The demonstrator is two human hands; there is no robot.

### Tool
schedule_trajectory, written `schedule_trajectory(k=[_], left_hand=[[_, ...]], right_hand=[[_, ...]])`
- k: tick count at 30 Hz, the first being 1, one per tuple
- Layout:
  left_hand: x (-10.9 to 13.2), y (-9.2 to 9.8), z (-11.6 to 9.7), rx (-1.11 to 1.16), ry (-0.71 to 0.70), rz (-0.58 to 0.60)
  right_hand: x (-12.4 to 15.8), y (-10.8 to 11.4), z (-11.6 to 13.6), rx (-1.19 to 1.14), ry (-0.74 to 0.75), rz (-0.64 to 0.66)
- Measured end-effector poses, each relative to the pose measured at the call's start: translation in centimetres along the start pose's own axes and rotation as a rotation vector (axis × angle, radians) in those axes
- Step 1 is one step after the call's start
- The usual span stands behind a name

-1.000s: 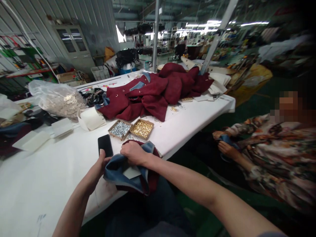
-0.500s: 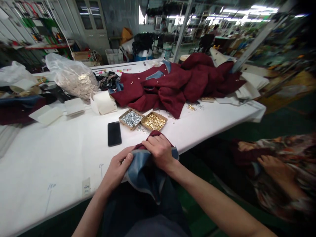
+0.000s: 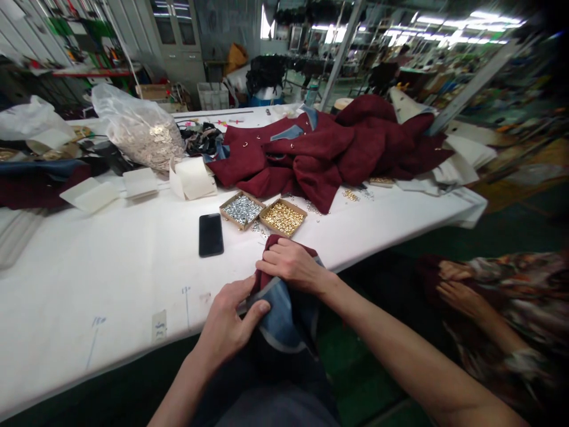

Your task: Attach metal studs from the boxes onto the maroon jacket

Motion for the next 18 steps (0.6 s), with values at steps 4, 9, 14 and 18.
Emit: schedule_trajectory(k=[4,9,14,18], left_hand=[[0.6,-0.3,-0.3,-0.044,-0.017,-0.071],[0.9,-0.3,-2.8,-0.112,-0.143,-0.111],[1.5,-0.8,-4.1,0.066,-0.120,-0.141],[1.9,-1.4,-4.3,0.151,-0.090,-0.158]], right_hand=[[1.0,0.8,0.7,0.008,0.003,-0.154],[3.4,3.0,1.8,0.077,-0.057,-0.376],[5.2,4.9,2.7,0.163,-0.136,-0.458],[6.0,6.3,3.4,0.176,-0.173,-0.485]])
Point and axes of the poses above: each hand's wrist, its own x-axis away from the middle knuckle, its own y-axis out of the back of the hand, z = x × y, the point moved 8 cm from there along -x, towards the middle knuckle, and after that the axes turned 1 degree about -z, right-handed, at the moved point
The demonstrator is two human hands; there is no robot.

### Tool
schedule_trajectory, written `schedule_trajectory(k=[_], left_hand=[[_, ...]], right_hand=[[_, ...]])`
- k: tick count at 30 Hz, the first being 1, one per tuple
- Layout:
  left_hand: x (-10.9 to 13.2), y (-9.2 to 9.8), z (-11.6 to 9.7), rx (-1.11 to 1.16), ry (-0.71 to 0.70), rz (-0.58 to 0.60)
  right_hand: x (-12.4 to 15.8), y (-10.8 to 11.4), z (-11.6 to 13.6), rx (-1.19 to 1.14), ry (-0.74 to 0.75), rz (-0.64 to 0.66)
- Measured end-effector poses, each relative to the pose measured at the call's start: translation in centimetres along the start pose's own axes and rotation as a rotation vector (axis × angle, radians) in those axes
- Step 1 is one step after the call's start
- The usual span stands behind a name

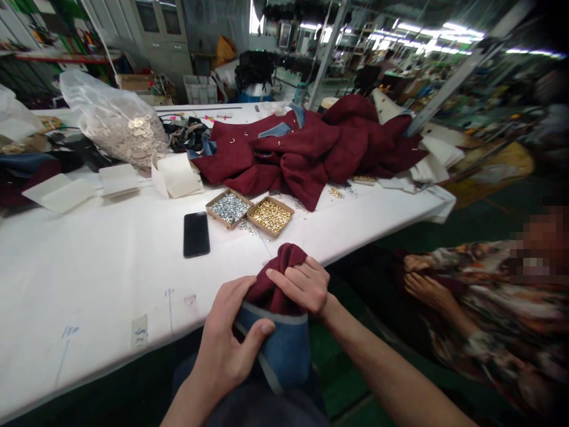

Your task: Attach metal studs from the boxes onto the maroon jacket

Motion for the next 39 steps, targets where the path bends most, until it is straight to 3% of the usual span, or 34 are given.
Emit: schedule_trajectory(k=[6,13,17,21,29,39], left_hand=[[-0.3,-0.7,-1.3,0.053,-0.012,0.071],[-1.8,-1.0,-2.0,0.030,0.032,0.143],[-2.2,-0.9,-2.5,-0.074,-0.072,0.152],[-2.0,-1.0,-3.1,-0.216,-0.182,0.086],[-1.3,-0.6,-4.7,-0.300,-0.293,0.025],[-1.9,-2.0,-5.0,-0.460,-0.179,0.168]], right_hand=[[0.6,1.8,0.2,0.014,-0.108,0.010],[1.8,1.7,0.6,-0.024,-0.198,-0.024],[2.0,1.6,0.3,-0.043,-0.266,-0.042],[2.0,1.7,0.2,-0.056,-0.321,-0.019],[1.0,4.1,1.3,-0.044,-0.300,-0.002],[1.0,4.7,2.1,0.015,-0.281,-0.011]])
Point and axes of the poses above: each hand's wrist, its own x-axis away from the middle knuckle, its own y-axis out of the back of the hand, z = x × y, the point moved 8 cm from there along -x, towards the middle knuckle, and after that the axes turned 1 degree about -z, right-handed, at the moved point
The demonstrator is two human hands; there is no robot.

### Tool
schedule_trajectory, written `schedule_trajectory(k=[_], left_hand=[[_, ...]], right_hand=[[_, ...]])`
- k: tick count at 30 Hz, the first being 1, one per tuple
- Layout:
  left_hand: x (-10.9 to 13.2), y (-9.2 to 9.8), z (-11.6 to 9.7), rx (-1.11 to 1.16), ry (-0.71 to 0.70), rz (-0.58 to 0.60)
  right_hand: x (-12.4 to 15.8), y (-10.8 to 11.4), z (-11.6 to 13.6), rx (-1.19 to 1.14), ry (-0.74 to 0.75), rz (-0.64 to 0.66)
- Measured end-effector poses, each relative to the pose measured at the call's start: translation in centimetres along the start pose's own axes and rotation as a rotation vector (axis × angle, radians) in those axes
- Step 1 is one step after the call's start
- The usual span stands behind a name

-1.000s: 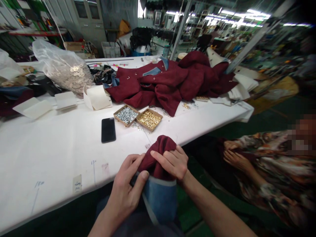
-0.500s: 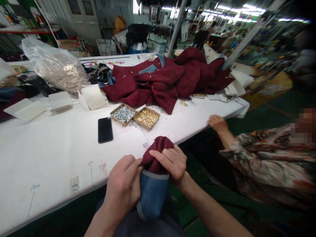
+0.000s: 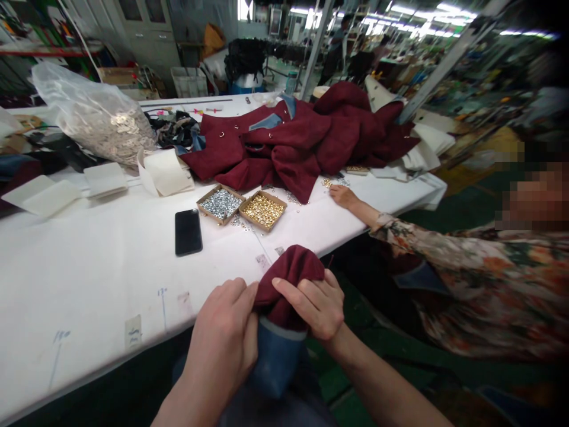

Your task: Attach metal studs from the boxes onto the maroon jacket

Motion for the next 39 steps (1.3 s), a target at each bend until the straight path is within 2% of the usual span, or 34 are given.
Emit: schedule_trajectory(k=[6,12,14,18,21,26,31,34,39], left_hand=[[-0.3,0.0,0.0,0.093,-0.046,0.011],[0.1,-0.5,0.3,0.074,-0.007,0.063],[0.0,-0.1,0.1,0.085,-0.023,0.050],[-0.5,1.3,-0.6,0.044,-0.145,-0.028],[-0.7,1.8,-0.5,0.037,-0.185,-0.035],[-0.5,1.5,-0.4,-0.003,-0.235,-0.039],[0.2,0.8,-0.3,-0.004,-0.250,-0.034],[0.4,0.7,-0.3,0.019,-0.240,-0.054],[0.2,0.7,-0.3,0.008,-0.276,-0.037]], right_hand=[[-0.5,0.4,-0.2,0.014,-0.003,-0.005],[-0.4,0.5,0.0,0.021,0.011,0.017],[-0.4,0.7,0.2,0.025,0.000,0.017],[-0.5,1.1,0.5,0.008,-0.034,0.008],[-1.0,1.5,0.4,0.002,-0.034,0.016],[-2.2,1.2,0.3,-0.023,0.079,0.119],[-2.0,-0.2,0.2,-0.170,0.170,0.265],[-1.5,-0.2,0.1,-0.238,0.134,0.238],[-1.0,0.3,0.6,-0.197,0.111,0.165]])
Point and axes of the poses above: each hand's wrist, its own x-axis away from the middle knuckle, its own y-axis out of the back of the hand, z = x × y, the point moved 8 cm from there along -x, towards the middle knuckle, and after that the axes turned 1 degree about -z, right-handed, at the moved point
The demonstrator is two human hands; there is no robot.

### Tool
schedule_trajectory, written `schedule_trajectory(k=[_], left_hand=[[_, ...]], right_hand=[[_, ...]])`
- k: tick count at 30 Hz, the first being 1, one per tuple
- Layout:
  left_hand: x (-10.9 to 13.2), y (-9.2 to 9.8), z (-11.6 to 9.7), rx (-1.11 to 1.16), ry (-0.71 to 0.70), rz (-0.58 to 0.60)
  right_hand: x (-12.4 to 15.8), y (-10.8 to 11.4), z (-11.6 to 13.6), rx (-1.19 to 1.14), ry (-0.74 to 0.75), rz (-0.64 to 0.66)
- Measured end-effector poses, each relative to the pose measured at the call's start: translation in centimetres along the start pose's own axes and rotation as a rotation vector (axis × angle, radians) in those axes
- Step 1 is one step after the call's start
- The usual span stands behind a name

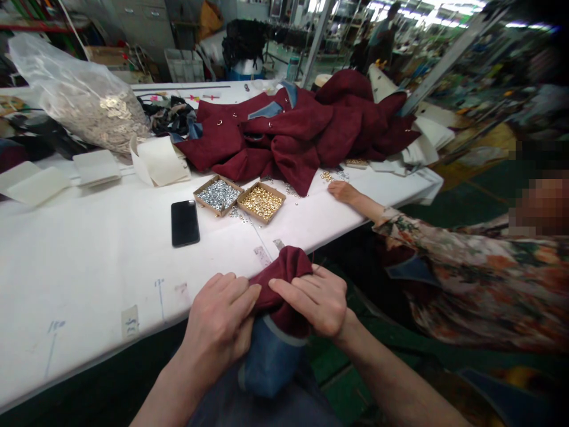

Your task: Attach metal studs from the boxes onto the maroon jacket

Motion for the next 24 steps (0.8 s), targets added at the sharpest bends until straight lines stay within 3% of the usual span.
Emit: schedule_trajectory(k=[7,15,21,24], left_hand=[[-0.9,0.1,-0.4,-0.008,-0.075,0.021],[-1.6,-1.0,-0.6,0.102,0.047,0.048],[-1.2,-4.7,2.8,0.375,0.141,0.074],[-1.4,-6.7,4.7,0.430,0.219,0.090]], right_hand=[[0.2,0.7,0.3,0.078,-0.069,-0.010],[0.6,1.4,-0.2,0.045,-0.190,-0.050],[0.7,1.9,-2.1,0.116,-0.435,-0.015],[1.1,0.5,-3.0,0.266,-0.419,0.073]])
Point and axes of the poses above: each hand's wrist, its own x-axis away from the middle knuckle, its own y-axis out of the back of the hand, z = x × y, the point moved 8 cm from there along -x, towards the middle knuckle, and after that the axes turned 1 degree about -z, right-handed, at the moved point
